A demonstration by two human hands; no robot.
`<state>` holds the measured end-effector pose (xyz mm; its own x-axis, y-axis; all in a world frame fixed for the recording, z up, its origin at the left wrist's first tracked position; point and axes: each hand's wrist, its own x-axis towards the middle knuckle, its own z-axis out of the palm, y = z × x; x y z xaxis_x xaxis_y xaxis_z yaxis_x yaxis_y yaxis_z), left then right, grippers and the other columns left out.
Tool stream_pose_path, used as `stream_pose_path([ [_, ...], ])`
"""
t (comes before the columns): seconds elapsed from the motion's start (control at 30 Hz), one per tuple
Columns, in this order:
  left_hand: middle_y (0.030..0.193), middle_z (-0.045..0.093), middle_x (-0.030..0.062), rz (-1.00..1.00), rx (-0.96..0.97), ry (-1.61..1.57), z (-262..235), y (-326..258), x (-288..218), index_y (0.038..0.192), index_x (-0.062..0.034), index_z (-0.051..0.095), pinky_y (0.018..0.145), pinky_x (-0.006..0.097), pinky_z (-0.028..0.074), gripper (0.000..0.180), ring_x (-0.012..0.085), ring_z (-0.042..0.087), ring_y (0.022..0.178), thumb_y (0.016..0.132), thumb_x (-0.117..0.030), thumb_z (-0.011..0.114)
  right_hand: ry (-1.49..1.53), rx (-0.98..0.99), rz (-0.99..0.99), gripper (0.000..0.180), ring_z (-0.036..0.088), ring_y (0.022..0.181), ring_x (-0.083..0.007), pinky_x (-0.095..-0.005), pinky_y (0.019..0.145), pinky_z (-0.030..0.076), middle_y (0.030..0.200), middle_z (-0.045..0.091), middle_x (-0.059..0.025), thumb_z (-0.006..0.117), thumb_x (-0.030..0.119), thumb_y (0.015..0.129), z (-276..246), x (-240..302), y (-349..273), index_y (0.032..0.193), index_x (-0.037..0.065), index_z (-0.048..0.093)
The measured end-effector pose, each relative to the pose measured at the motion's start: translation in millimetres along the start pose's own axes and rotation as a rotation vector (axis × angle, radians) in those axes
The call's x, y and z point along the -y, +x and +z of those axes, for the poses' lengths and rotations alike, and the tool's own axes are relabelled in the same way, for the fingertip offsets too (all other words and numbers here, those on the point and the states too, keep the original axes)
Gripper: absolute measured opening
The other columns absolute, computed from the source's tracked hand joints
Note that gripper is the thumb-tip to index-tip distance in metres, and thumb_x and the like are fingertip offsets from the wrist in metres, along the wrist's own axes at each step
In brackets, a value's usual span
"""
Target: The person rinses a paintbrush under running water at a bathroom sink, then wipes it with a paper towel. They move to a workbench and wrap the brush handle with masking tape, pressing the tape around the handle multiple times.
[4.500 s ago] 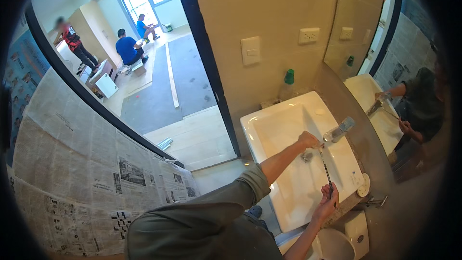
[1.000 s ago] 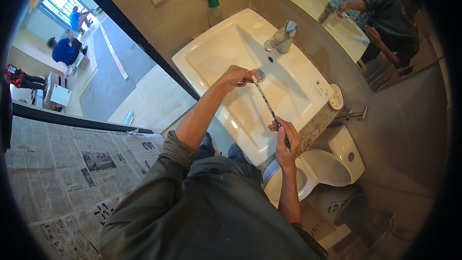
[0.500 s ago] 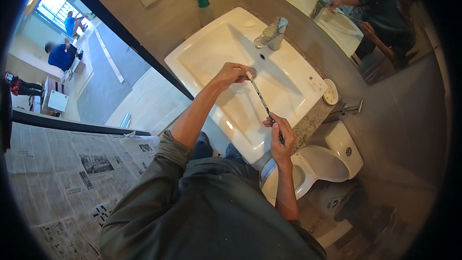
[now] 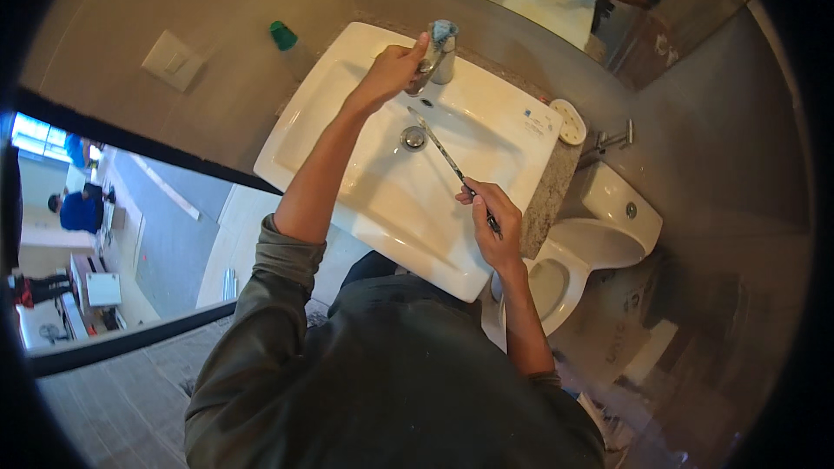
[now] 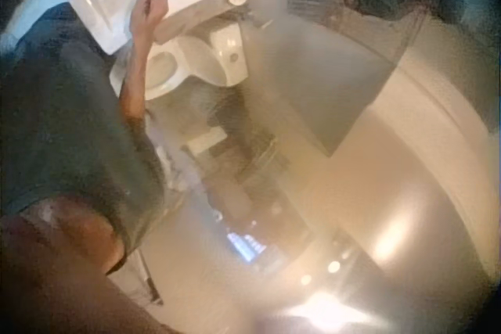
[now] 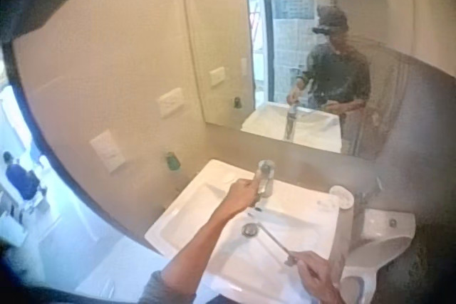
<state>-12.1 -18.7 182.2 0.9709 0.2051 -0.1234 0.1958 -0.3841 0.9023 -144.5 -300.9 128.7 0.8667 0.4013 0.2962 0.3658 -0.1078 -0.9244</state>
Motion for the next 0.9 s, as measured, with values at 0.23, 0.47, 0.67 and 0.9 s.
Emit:
stream_pose_path([
  [0.23,0.065,0.056,0.0016,0.034,0.227,-0.17,-8,29,7,0.073,-0.0013,0.066,0.058,0.03,0.041,0.073,0.0117,0.052,0.061,0.099,-0.067,0.046,-0.094,-0.092,0.044,0.028,0.07,0.093,-0.0235,-0.0333,0.086,0.055,0.104,0.068,-0.0195,0.049,-0.001,0.1,27,7,5,0.123,-0.009,0.064],
  [0.47,0.064,0.05,-0.003,-0.118,-0.256,-0.654,3,-20,97,0.08,-0.0021,0.065,0.054,0.023,0.034,0.056,0.0045,0.042,0.058,0.104,-0.051,0.05,-0.122,-0.166,0.12,0.027,0.07,0.093,-0.0233,-0.033,0.086,0.055,0.102,0.069,-0.0192,0.051,-0.002,0.1,52,8,7,0.122,-0.009,0.064],
  [0.67,0.071,0.062,0.0048,0.043,0.222,-0.528,-8,-18,14,0.082,-0.0001,0.066,0.054,0.023,0.038,0.068,0.0071,0.048,0.057,0.103,-0.061,0.044,-0.164,-0.156,0.157,0.027,0.07,0.092,-0.0227,-0.0325,0.085,0.055,0.102,0.069,-0.0181,0.051,-0.002,0.099,55,2,8,0.122,-0.009,0.065],
  [0.9,0.058,0.057,0.0034,0.088,0.084,-0.35,-23,0,-23,0.078,0.0018,0.067,0.051,0.025,0.039,0.077,0.0095,0.05,0.053,0.099,-0.068,0.044,-0.158,-0.127,0.151,0.028,0.07,0.091,-0.0226,-0.0326,0.085,0.054,0.101,0.069,-0.0183,0.051,-0.003,0.099,52,-1,12,0.122,-0.008,0.065],
])
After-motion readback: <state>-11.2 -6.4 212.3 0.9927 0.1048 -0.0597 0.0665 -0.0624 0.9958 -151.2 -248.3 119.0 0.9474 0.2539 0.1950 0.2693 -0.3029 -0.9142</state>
